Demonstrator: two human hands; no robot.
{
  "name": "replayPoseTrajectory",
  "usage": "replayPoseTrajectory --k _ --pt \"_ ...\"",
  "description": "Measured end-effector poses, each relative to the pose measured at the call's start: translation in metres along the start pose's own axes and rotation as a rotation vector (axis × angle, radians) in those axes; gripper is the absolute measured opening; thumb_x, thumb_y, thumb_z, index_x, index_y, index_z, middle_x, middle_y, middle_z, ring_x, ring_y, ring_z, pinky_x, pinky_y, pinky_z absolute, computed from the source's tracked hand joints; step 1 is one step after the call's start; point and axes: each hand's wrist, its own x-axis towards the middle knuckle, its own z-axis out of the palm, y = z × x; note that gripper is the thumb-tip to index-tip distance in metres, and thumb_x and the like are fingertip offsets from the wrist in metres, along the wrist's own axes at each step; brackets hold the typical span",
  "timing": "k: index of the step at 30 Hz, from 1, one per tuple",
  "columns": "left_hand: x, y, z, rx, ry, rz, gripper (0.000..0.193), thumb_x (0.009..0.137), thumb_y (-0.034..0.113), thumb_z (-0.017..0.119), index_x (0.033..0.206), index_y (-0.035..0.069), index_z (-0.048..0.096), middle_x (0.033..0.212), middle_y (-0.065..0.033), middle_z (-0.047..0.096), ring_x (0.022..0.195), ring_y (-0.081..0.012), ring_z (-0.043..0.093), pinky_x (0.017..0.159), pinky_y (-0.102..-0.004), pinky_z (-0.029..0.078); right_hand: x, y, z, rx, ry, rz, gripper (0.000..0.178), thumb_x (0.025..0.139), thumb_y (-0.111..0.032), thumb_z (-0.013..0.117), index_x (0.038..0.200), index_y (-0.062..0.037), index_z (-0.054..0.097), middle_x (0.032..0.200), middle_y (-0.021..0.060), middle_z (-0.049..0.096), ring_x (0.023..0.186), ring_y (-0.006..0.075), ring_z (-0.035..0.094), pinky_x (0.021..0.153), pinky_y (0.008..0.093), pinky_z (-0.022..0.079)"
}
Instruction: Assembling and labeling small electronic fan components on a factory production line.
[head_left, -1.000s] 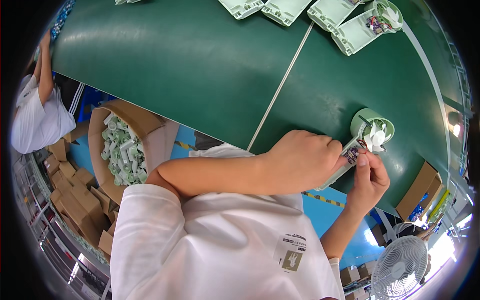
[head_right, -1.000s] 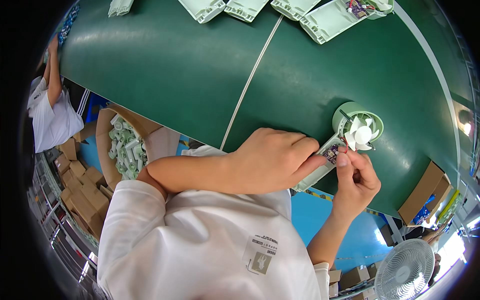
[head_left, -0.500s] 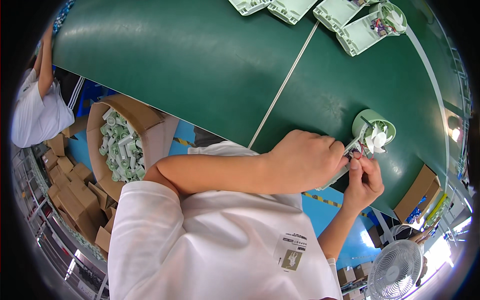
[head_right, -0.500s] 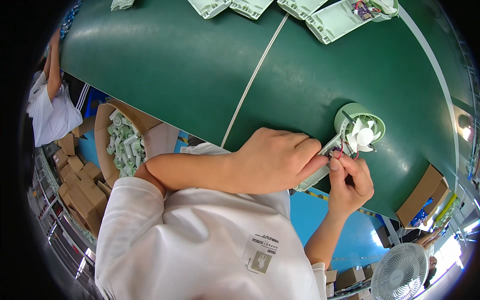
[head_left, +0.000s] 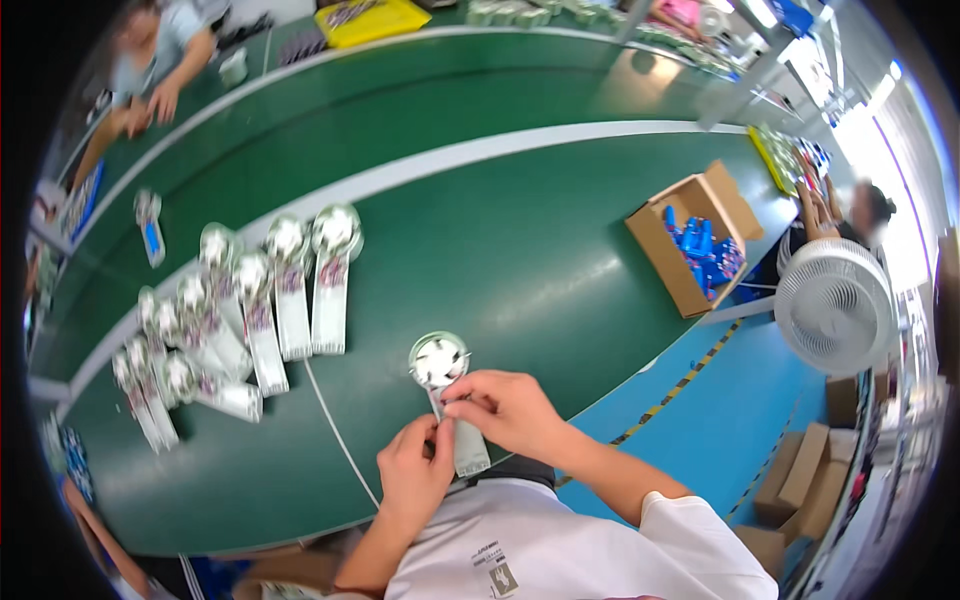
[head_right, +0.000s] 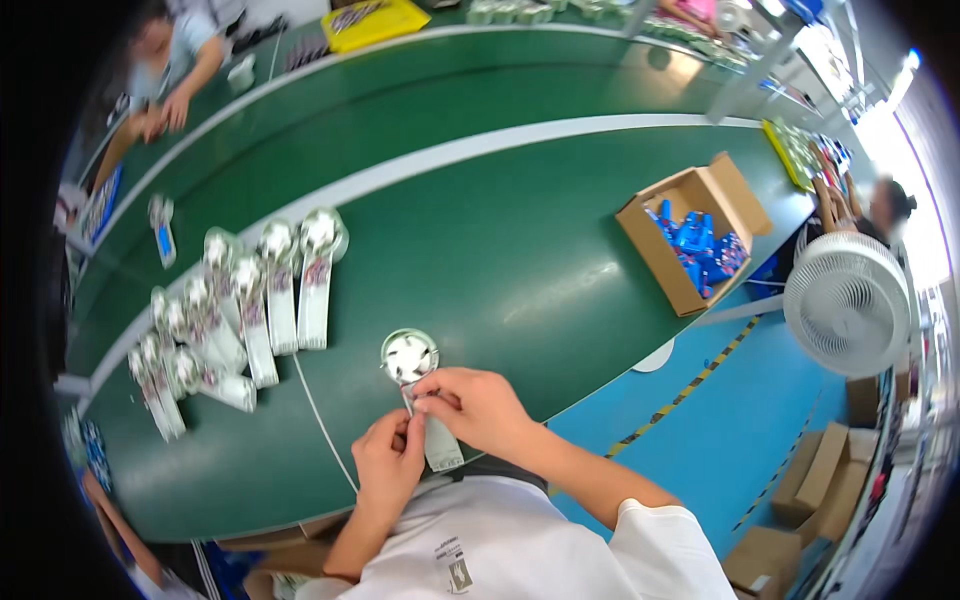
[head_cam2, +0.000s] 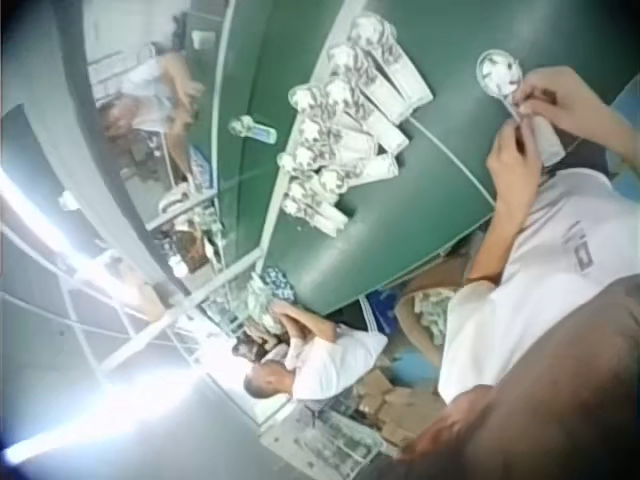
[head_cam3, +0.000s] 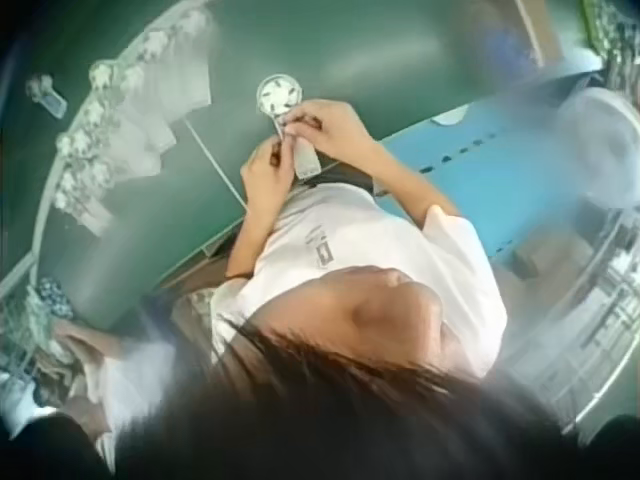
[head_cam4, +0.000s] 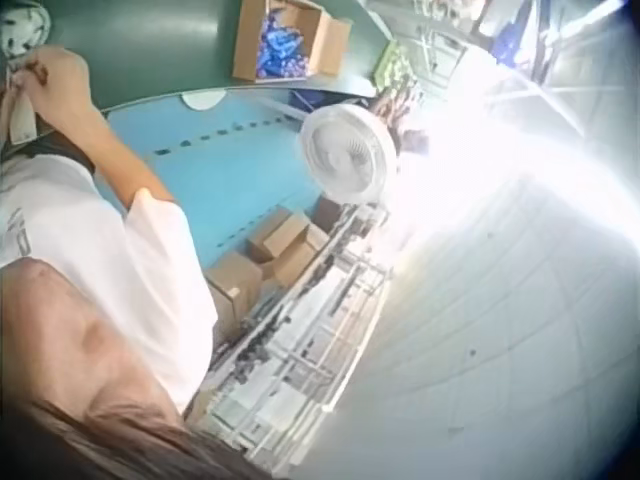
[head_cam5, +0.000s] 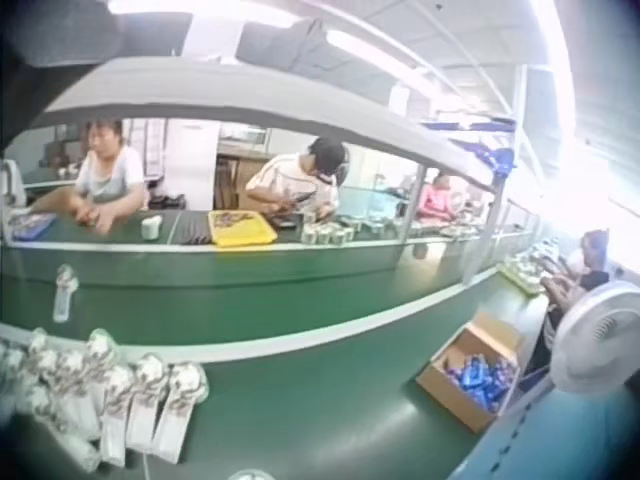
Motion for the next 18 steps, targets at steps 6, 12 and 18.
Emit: replayPoseTrajectory --k 6,12,18 --pt "0.010 -0.003 -0.003 0.040 0.047 0.000 0.013 0.088 0.010 0.069 0.084 -0.002 0.065 0.062 -0.0079 0.061 0.046 -0.0103 0.050 0.045 -0.0258 0.041 0.019 -0.008 0.002 -0.066 -0.070 0.034 0.017 0.085 -0.021 0.067 0.098 -0.0111 0.067 0.062 0.0050 0.058 0.055 0.0203 0.056 0.053 0.0345 0.043" --pt "0.008 -0.015 -0.005 0.028 0.050 -0.036 0.015 0.088 0.010 0.068 0.083 -0.003 0.065 0.060 -0.0068 0.062 0.047 -0.0076 0.051 0.045 -0.0251 0.041 0.023 -0.022 -0.025 0.004 0.047 -0.062 0.018 0.085 -0.018 0.069 0.101 -0.0112 0.069 0.071 0.0040 0.064 0.061 0.0160 0.060 0.057 0.0306 0.047" --pt "-0.004 -0.015 -0.019 -0.022 0.050 -0.085 0.014 0.088 0.008 0.067 0.089 -0.005 0.062 0.061 -0.0069 0.063 0.048 -0.0065 0.053 0.045 -0.0235 0.041 0.070 0.042 -0.194 -0.564 0.921 -0.109 0.030 0.087 -0.020 0.067 0.109 -0.0015 0.065 0.093 0.0131 0.067 0.084 0.0236 0.065 0.077 0.0339 0.051"
